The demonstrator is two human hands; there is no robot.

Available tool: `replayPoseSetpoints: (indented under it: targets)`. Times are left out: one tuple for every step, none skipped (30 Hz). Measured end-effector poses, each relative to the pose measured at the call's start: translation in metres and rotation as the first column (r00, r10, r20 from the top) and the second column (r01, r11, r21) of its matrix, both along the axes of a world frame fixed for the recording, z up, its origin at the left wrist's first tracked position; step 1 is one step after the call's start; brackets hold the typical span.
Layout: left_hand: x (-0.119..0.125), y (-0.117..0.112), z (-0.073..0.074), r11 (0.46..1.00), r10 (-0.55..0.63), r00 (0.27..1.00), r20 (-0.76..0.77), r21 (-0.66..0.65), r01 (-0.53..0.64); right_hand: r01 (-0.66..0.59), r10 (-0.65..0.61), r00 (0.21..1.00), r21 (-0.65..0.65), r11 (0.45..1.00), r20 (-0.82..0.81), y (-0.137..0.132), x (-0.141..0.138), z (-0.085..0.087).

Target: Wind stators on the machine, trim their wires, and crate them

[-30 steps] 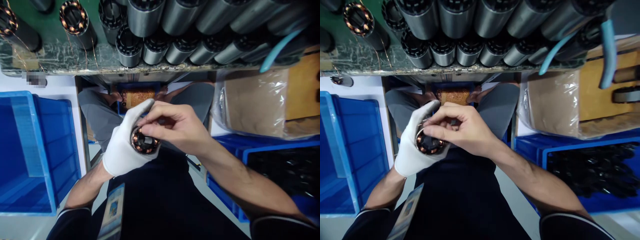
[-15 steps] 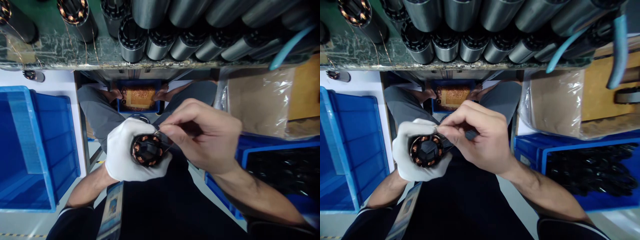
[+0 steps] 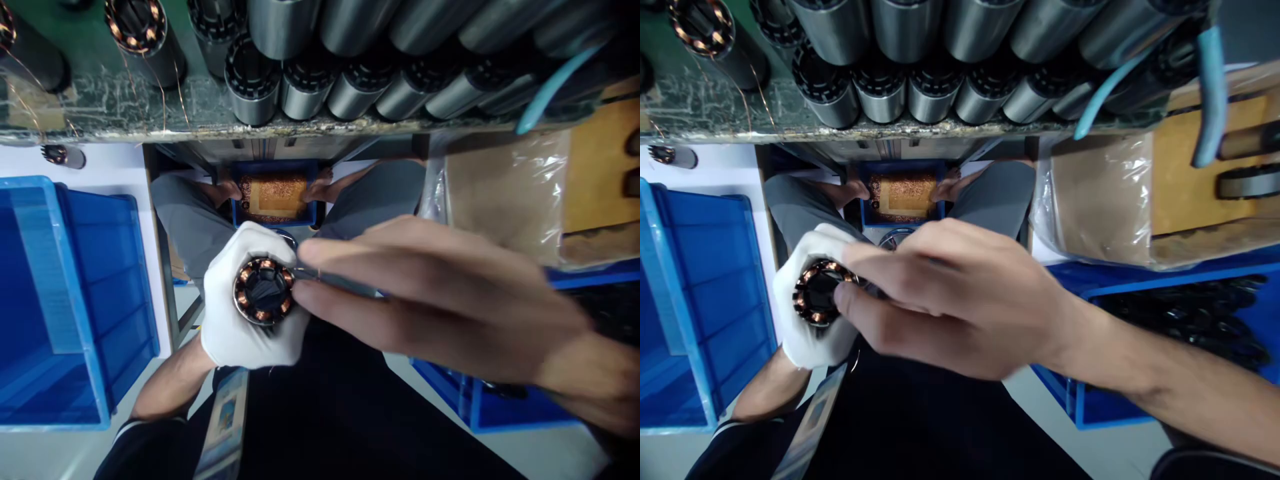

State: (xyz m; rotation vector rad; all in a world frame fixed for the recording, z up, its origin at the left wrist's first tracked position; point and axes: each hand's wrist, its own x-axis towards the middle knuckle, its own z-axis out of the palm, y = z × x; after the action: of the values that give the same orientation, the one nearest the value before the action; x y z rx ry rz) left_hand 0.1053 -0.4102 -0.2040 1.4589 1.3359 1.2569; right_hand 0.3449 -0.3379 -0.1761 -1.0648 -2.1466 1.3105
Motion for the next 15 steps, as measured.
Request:
replayPoseSetpoints:
  targets:
    - [-0.001, 0.0, 0.0, 1.0, -0.01, 1.0, -0.023, 0.012, 0.01, -0.069, 0.068, 0.998, 0.04, 0.997, 0.015, 0.002, -0.002, -0.004]
    - [-0.003, 0.0, 0.0, 1.0, -0.023, 0.996, -0.085, 0.011, 0.024, -0.132, 0.13, 0.991, 0.117, 0.984, 0.026, 0.006, -0.004, -0.009]
    - [-0.005, -0.001, -0.002, 0.999, -0.03, 0.984, -0.173, 0.015, 0.033, -0.201, 0.192, 0.979, 0.207, 0.958, 0.062, 0.011, -0.005, -0.014]
    - [-0.007, -0.002, -0.004, 0.999, -0.023, 0.959, -0.283, 0.024, 0.031, -0.265, 0.242, 0.963, 0.289, 0.92, 0.116, 0.015, -0.006, -0.019]
    - [-0.01, -0.004, -0.007, 0.999, -0.014, 0.915, -0.402, 0.036, 0.031, -0.304, 0.26, 0.951, 0.354, 0.884, 0.166, 0.018, -0.007, -0.023]
    - [-0.012, -0.005, -0.011, 0.998, -0.003, 0.856, -0.518, 0.052, 0.035, -0.308, 0.247, 0.948, 0.39, 0.868, 0.199, 0.019, -0.007, -0.026]
    - [-0.013, -0.007, -0.014, 0.997, 0.007, 0.788, -0.616, 0.063, 0.041, -0.291, 0.22, 0.951, 0.397, 0.871, 0.215, 0.018, -0.009, -0.028]
    - [-0.013, -0.008, -0.016, 0.996, 0.016, 0.725, -0.688, 0.072, 0.047, -0.264, 0.192, 0.958, 0.383, 0.885, 0.215, 0.016, -0.011, -0.028]
    - [-0.012, -0.009, -0.018, 0.996, 0.018, 0.676, -0.737, 0.074, 0.054, -0.249, 0.183, 0.96, 0.347, 0.904, 0.213, 0.012, -0.013, -0.029]
    - [-0.01, -0.01, -0.018, 0.995, 0.008, 0.642, -0.766, 0.067, 0.067, -0.26, 0.202, 0.955, 0.293, 0.92, 0.216, 0.007, -0.016, -0.028]
    - [-0.007, -0.009, -0.018, 0.995, -0.005, 0.624, -0.781, 0.06, 0.082, -0.294, 0.243, 0.943, 0.228, 0.928, 0.229, 0.002, -0.02, -0.028]
    - [-0.004, -0.009, -0.016, 0.994, -0.015, 0.617, -0.787, 0.056, 0.095, -0.339, 0.295, 0.924, 0.166, 0.926, 0.244, -0.001, -0.023, -0.028]
    - [-0.002, -0.009, -0.014, 0.993, -0.027, 0.617, -0.787, 0.049, 0.106, -0.381, 0.343, 0.903, 0.11, 0.918, 0.26, -0.003, -0.025, -0.028]
    - [0.0, -0.009, -0.012, 0.993, -0.04, 0.627, -0.778, 0.041, 0.115, -0.41, 0.38, 0.883, 0.058, 0.91, 0.275, -0.003, -0.026, -0.027]
    - [0.001, -0.01, -0.009, 0.992, -0.056, 0.653, -0.756, 0.032, 0.123, -0.422, 0.402, 0.874, 0.015, 0.906, 0.274, -0.001, -0.026, -0.024]
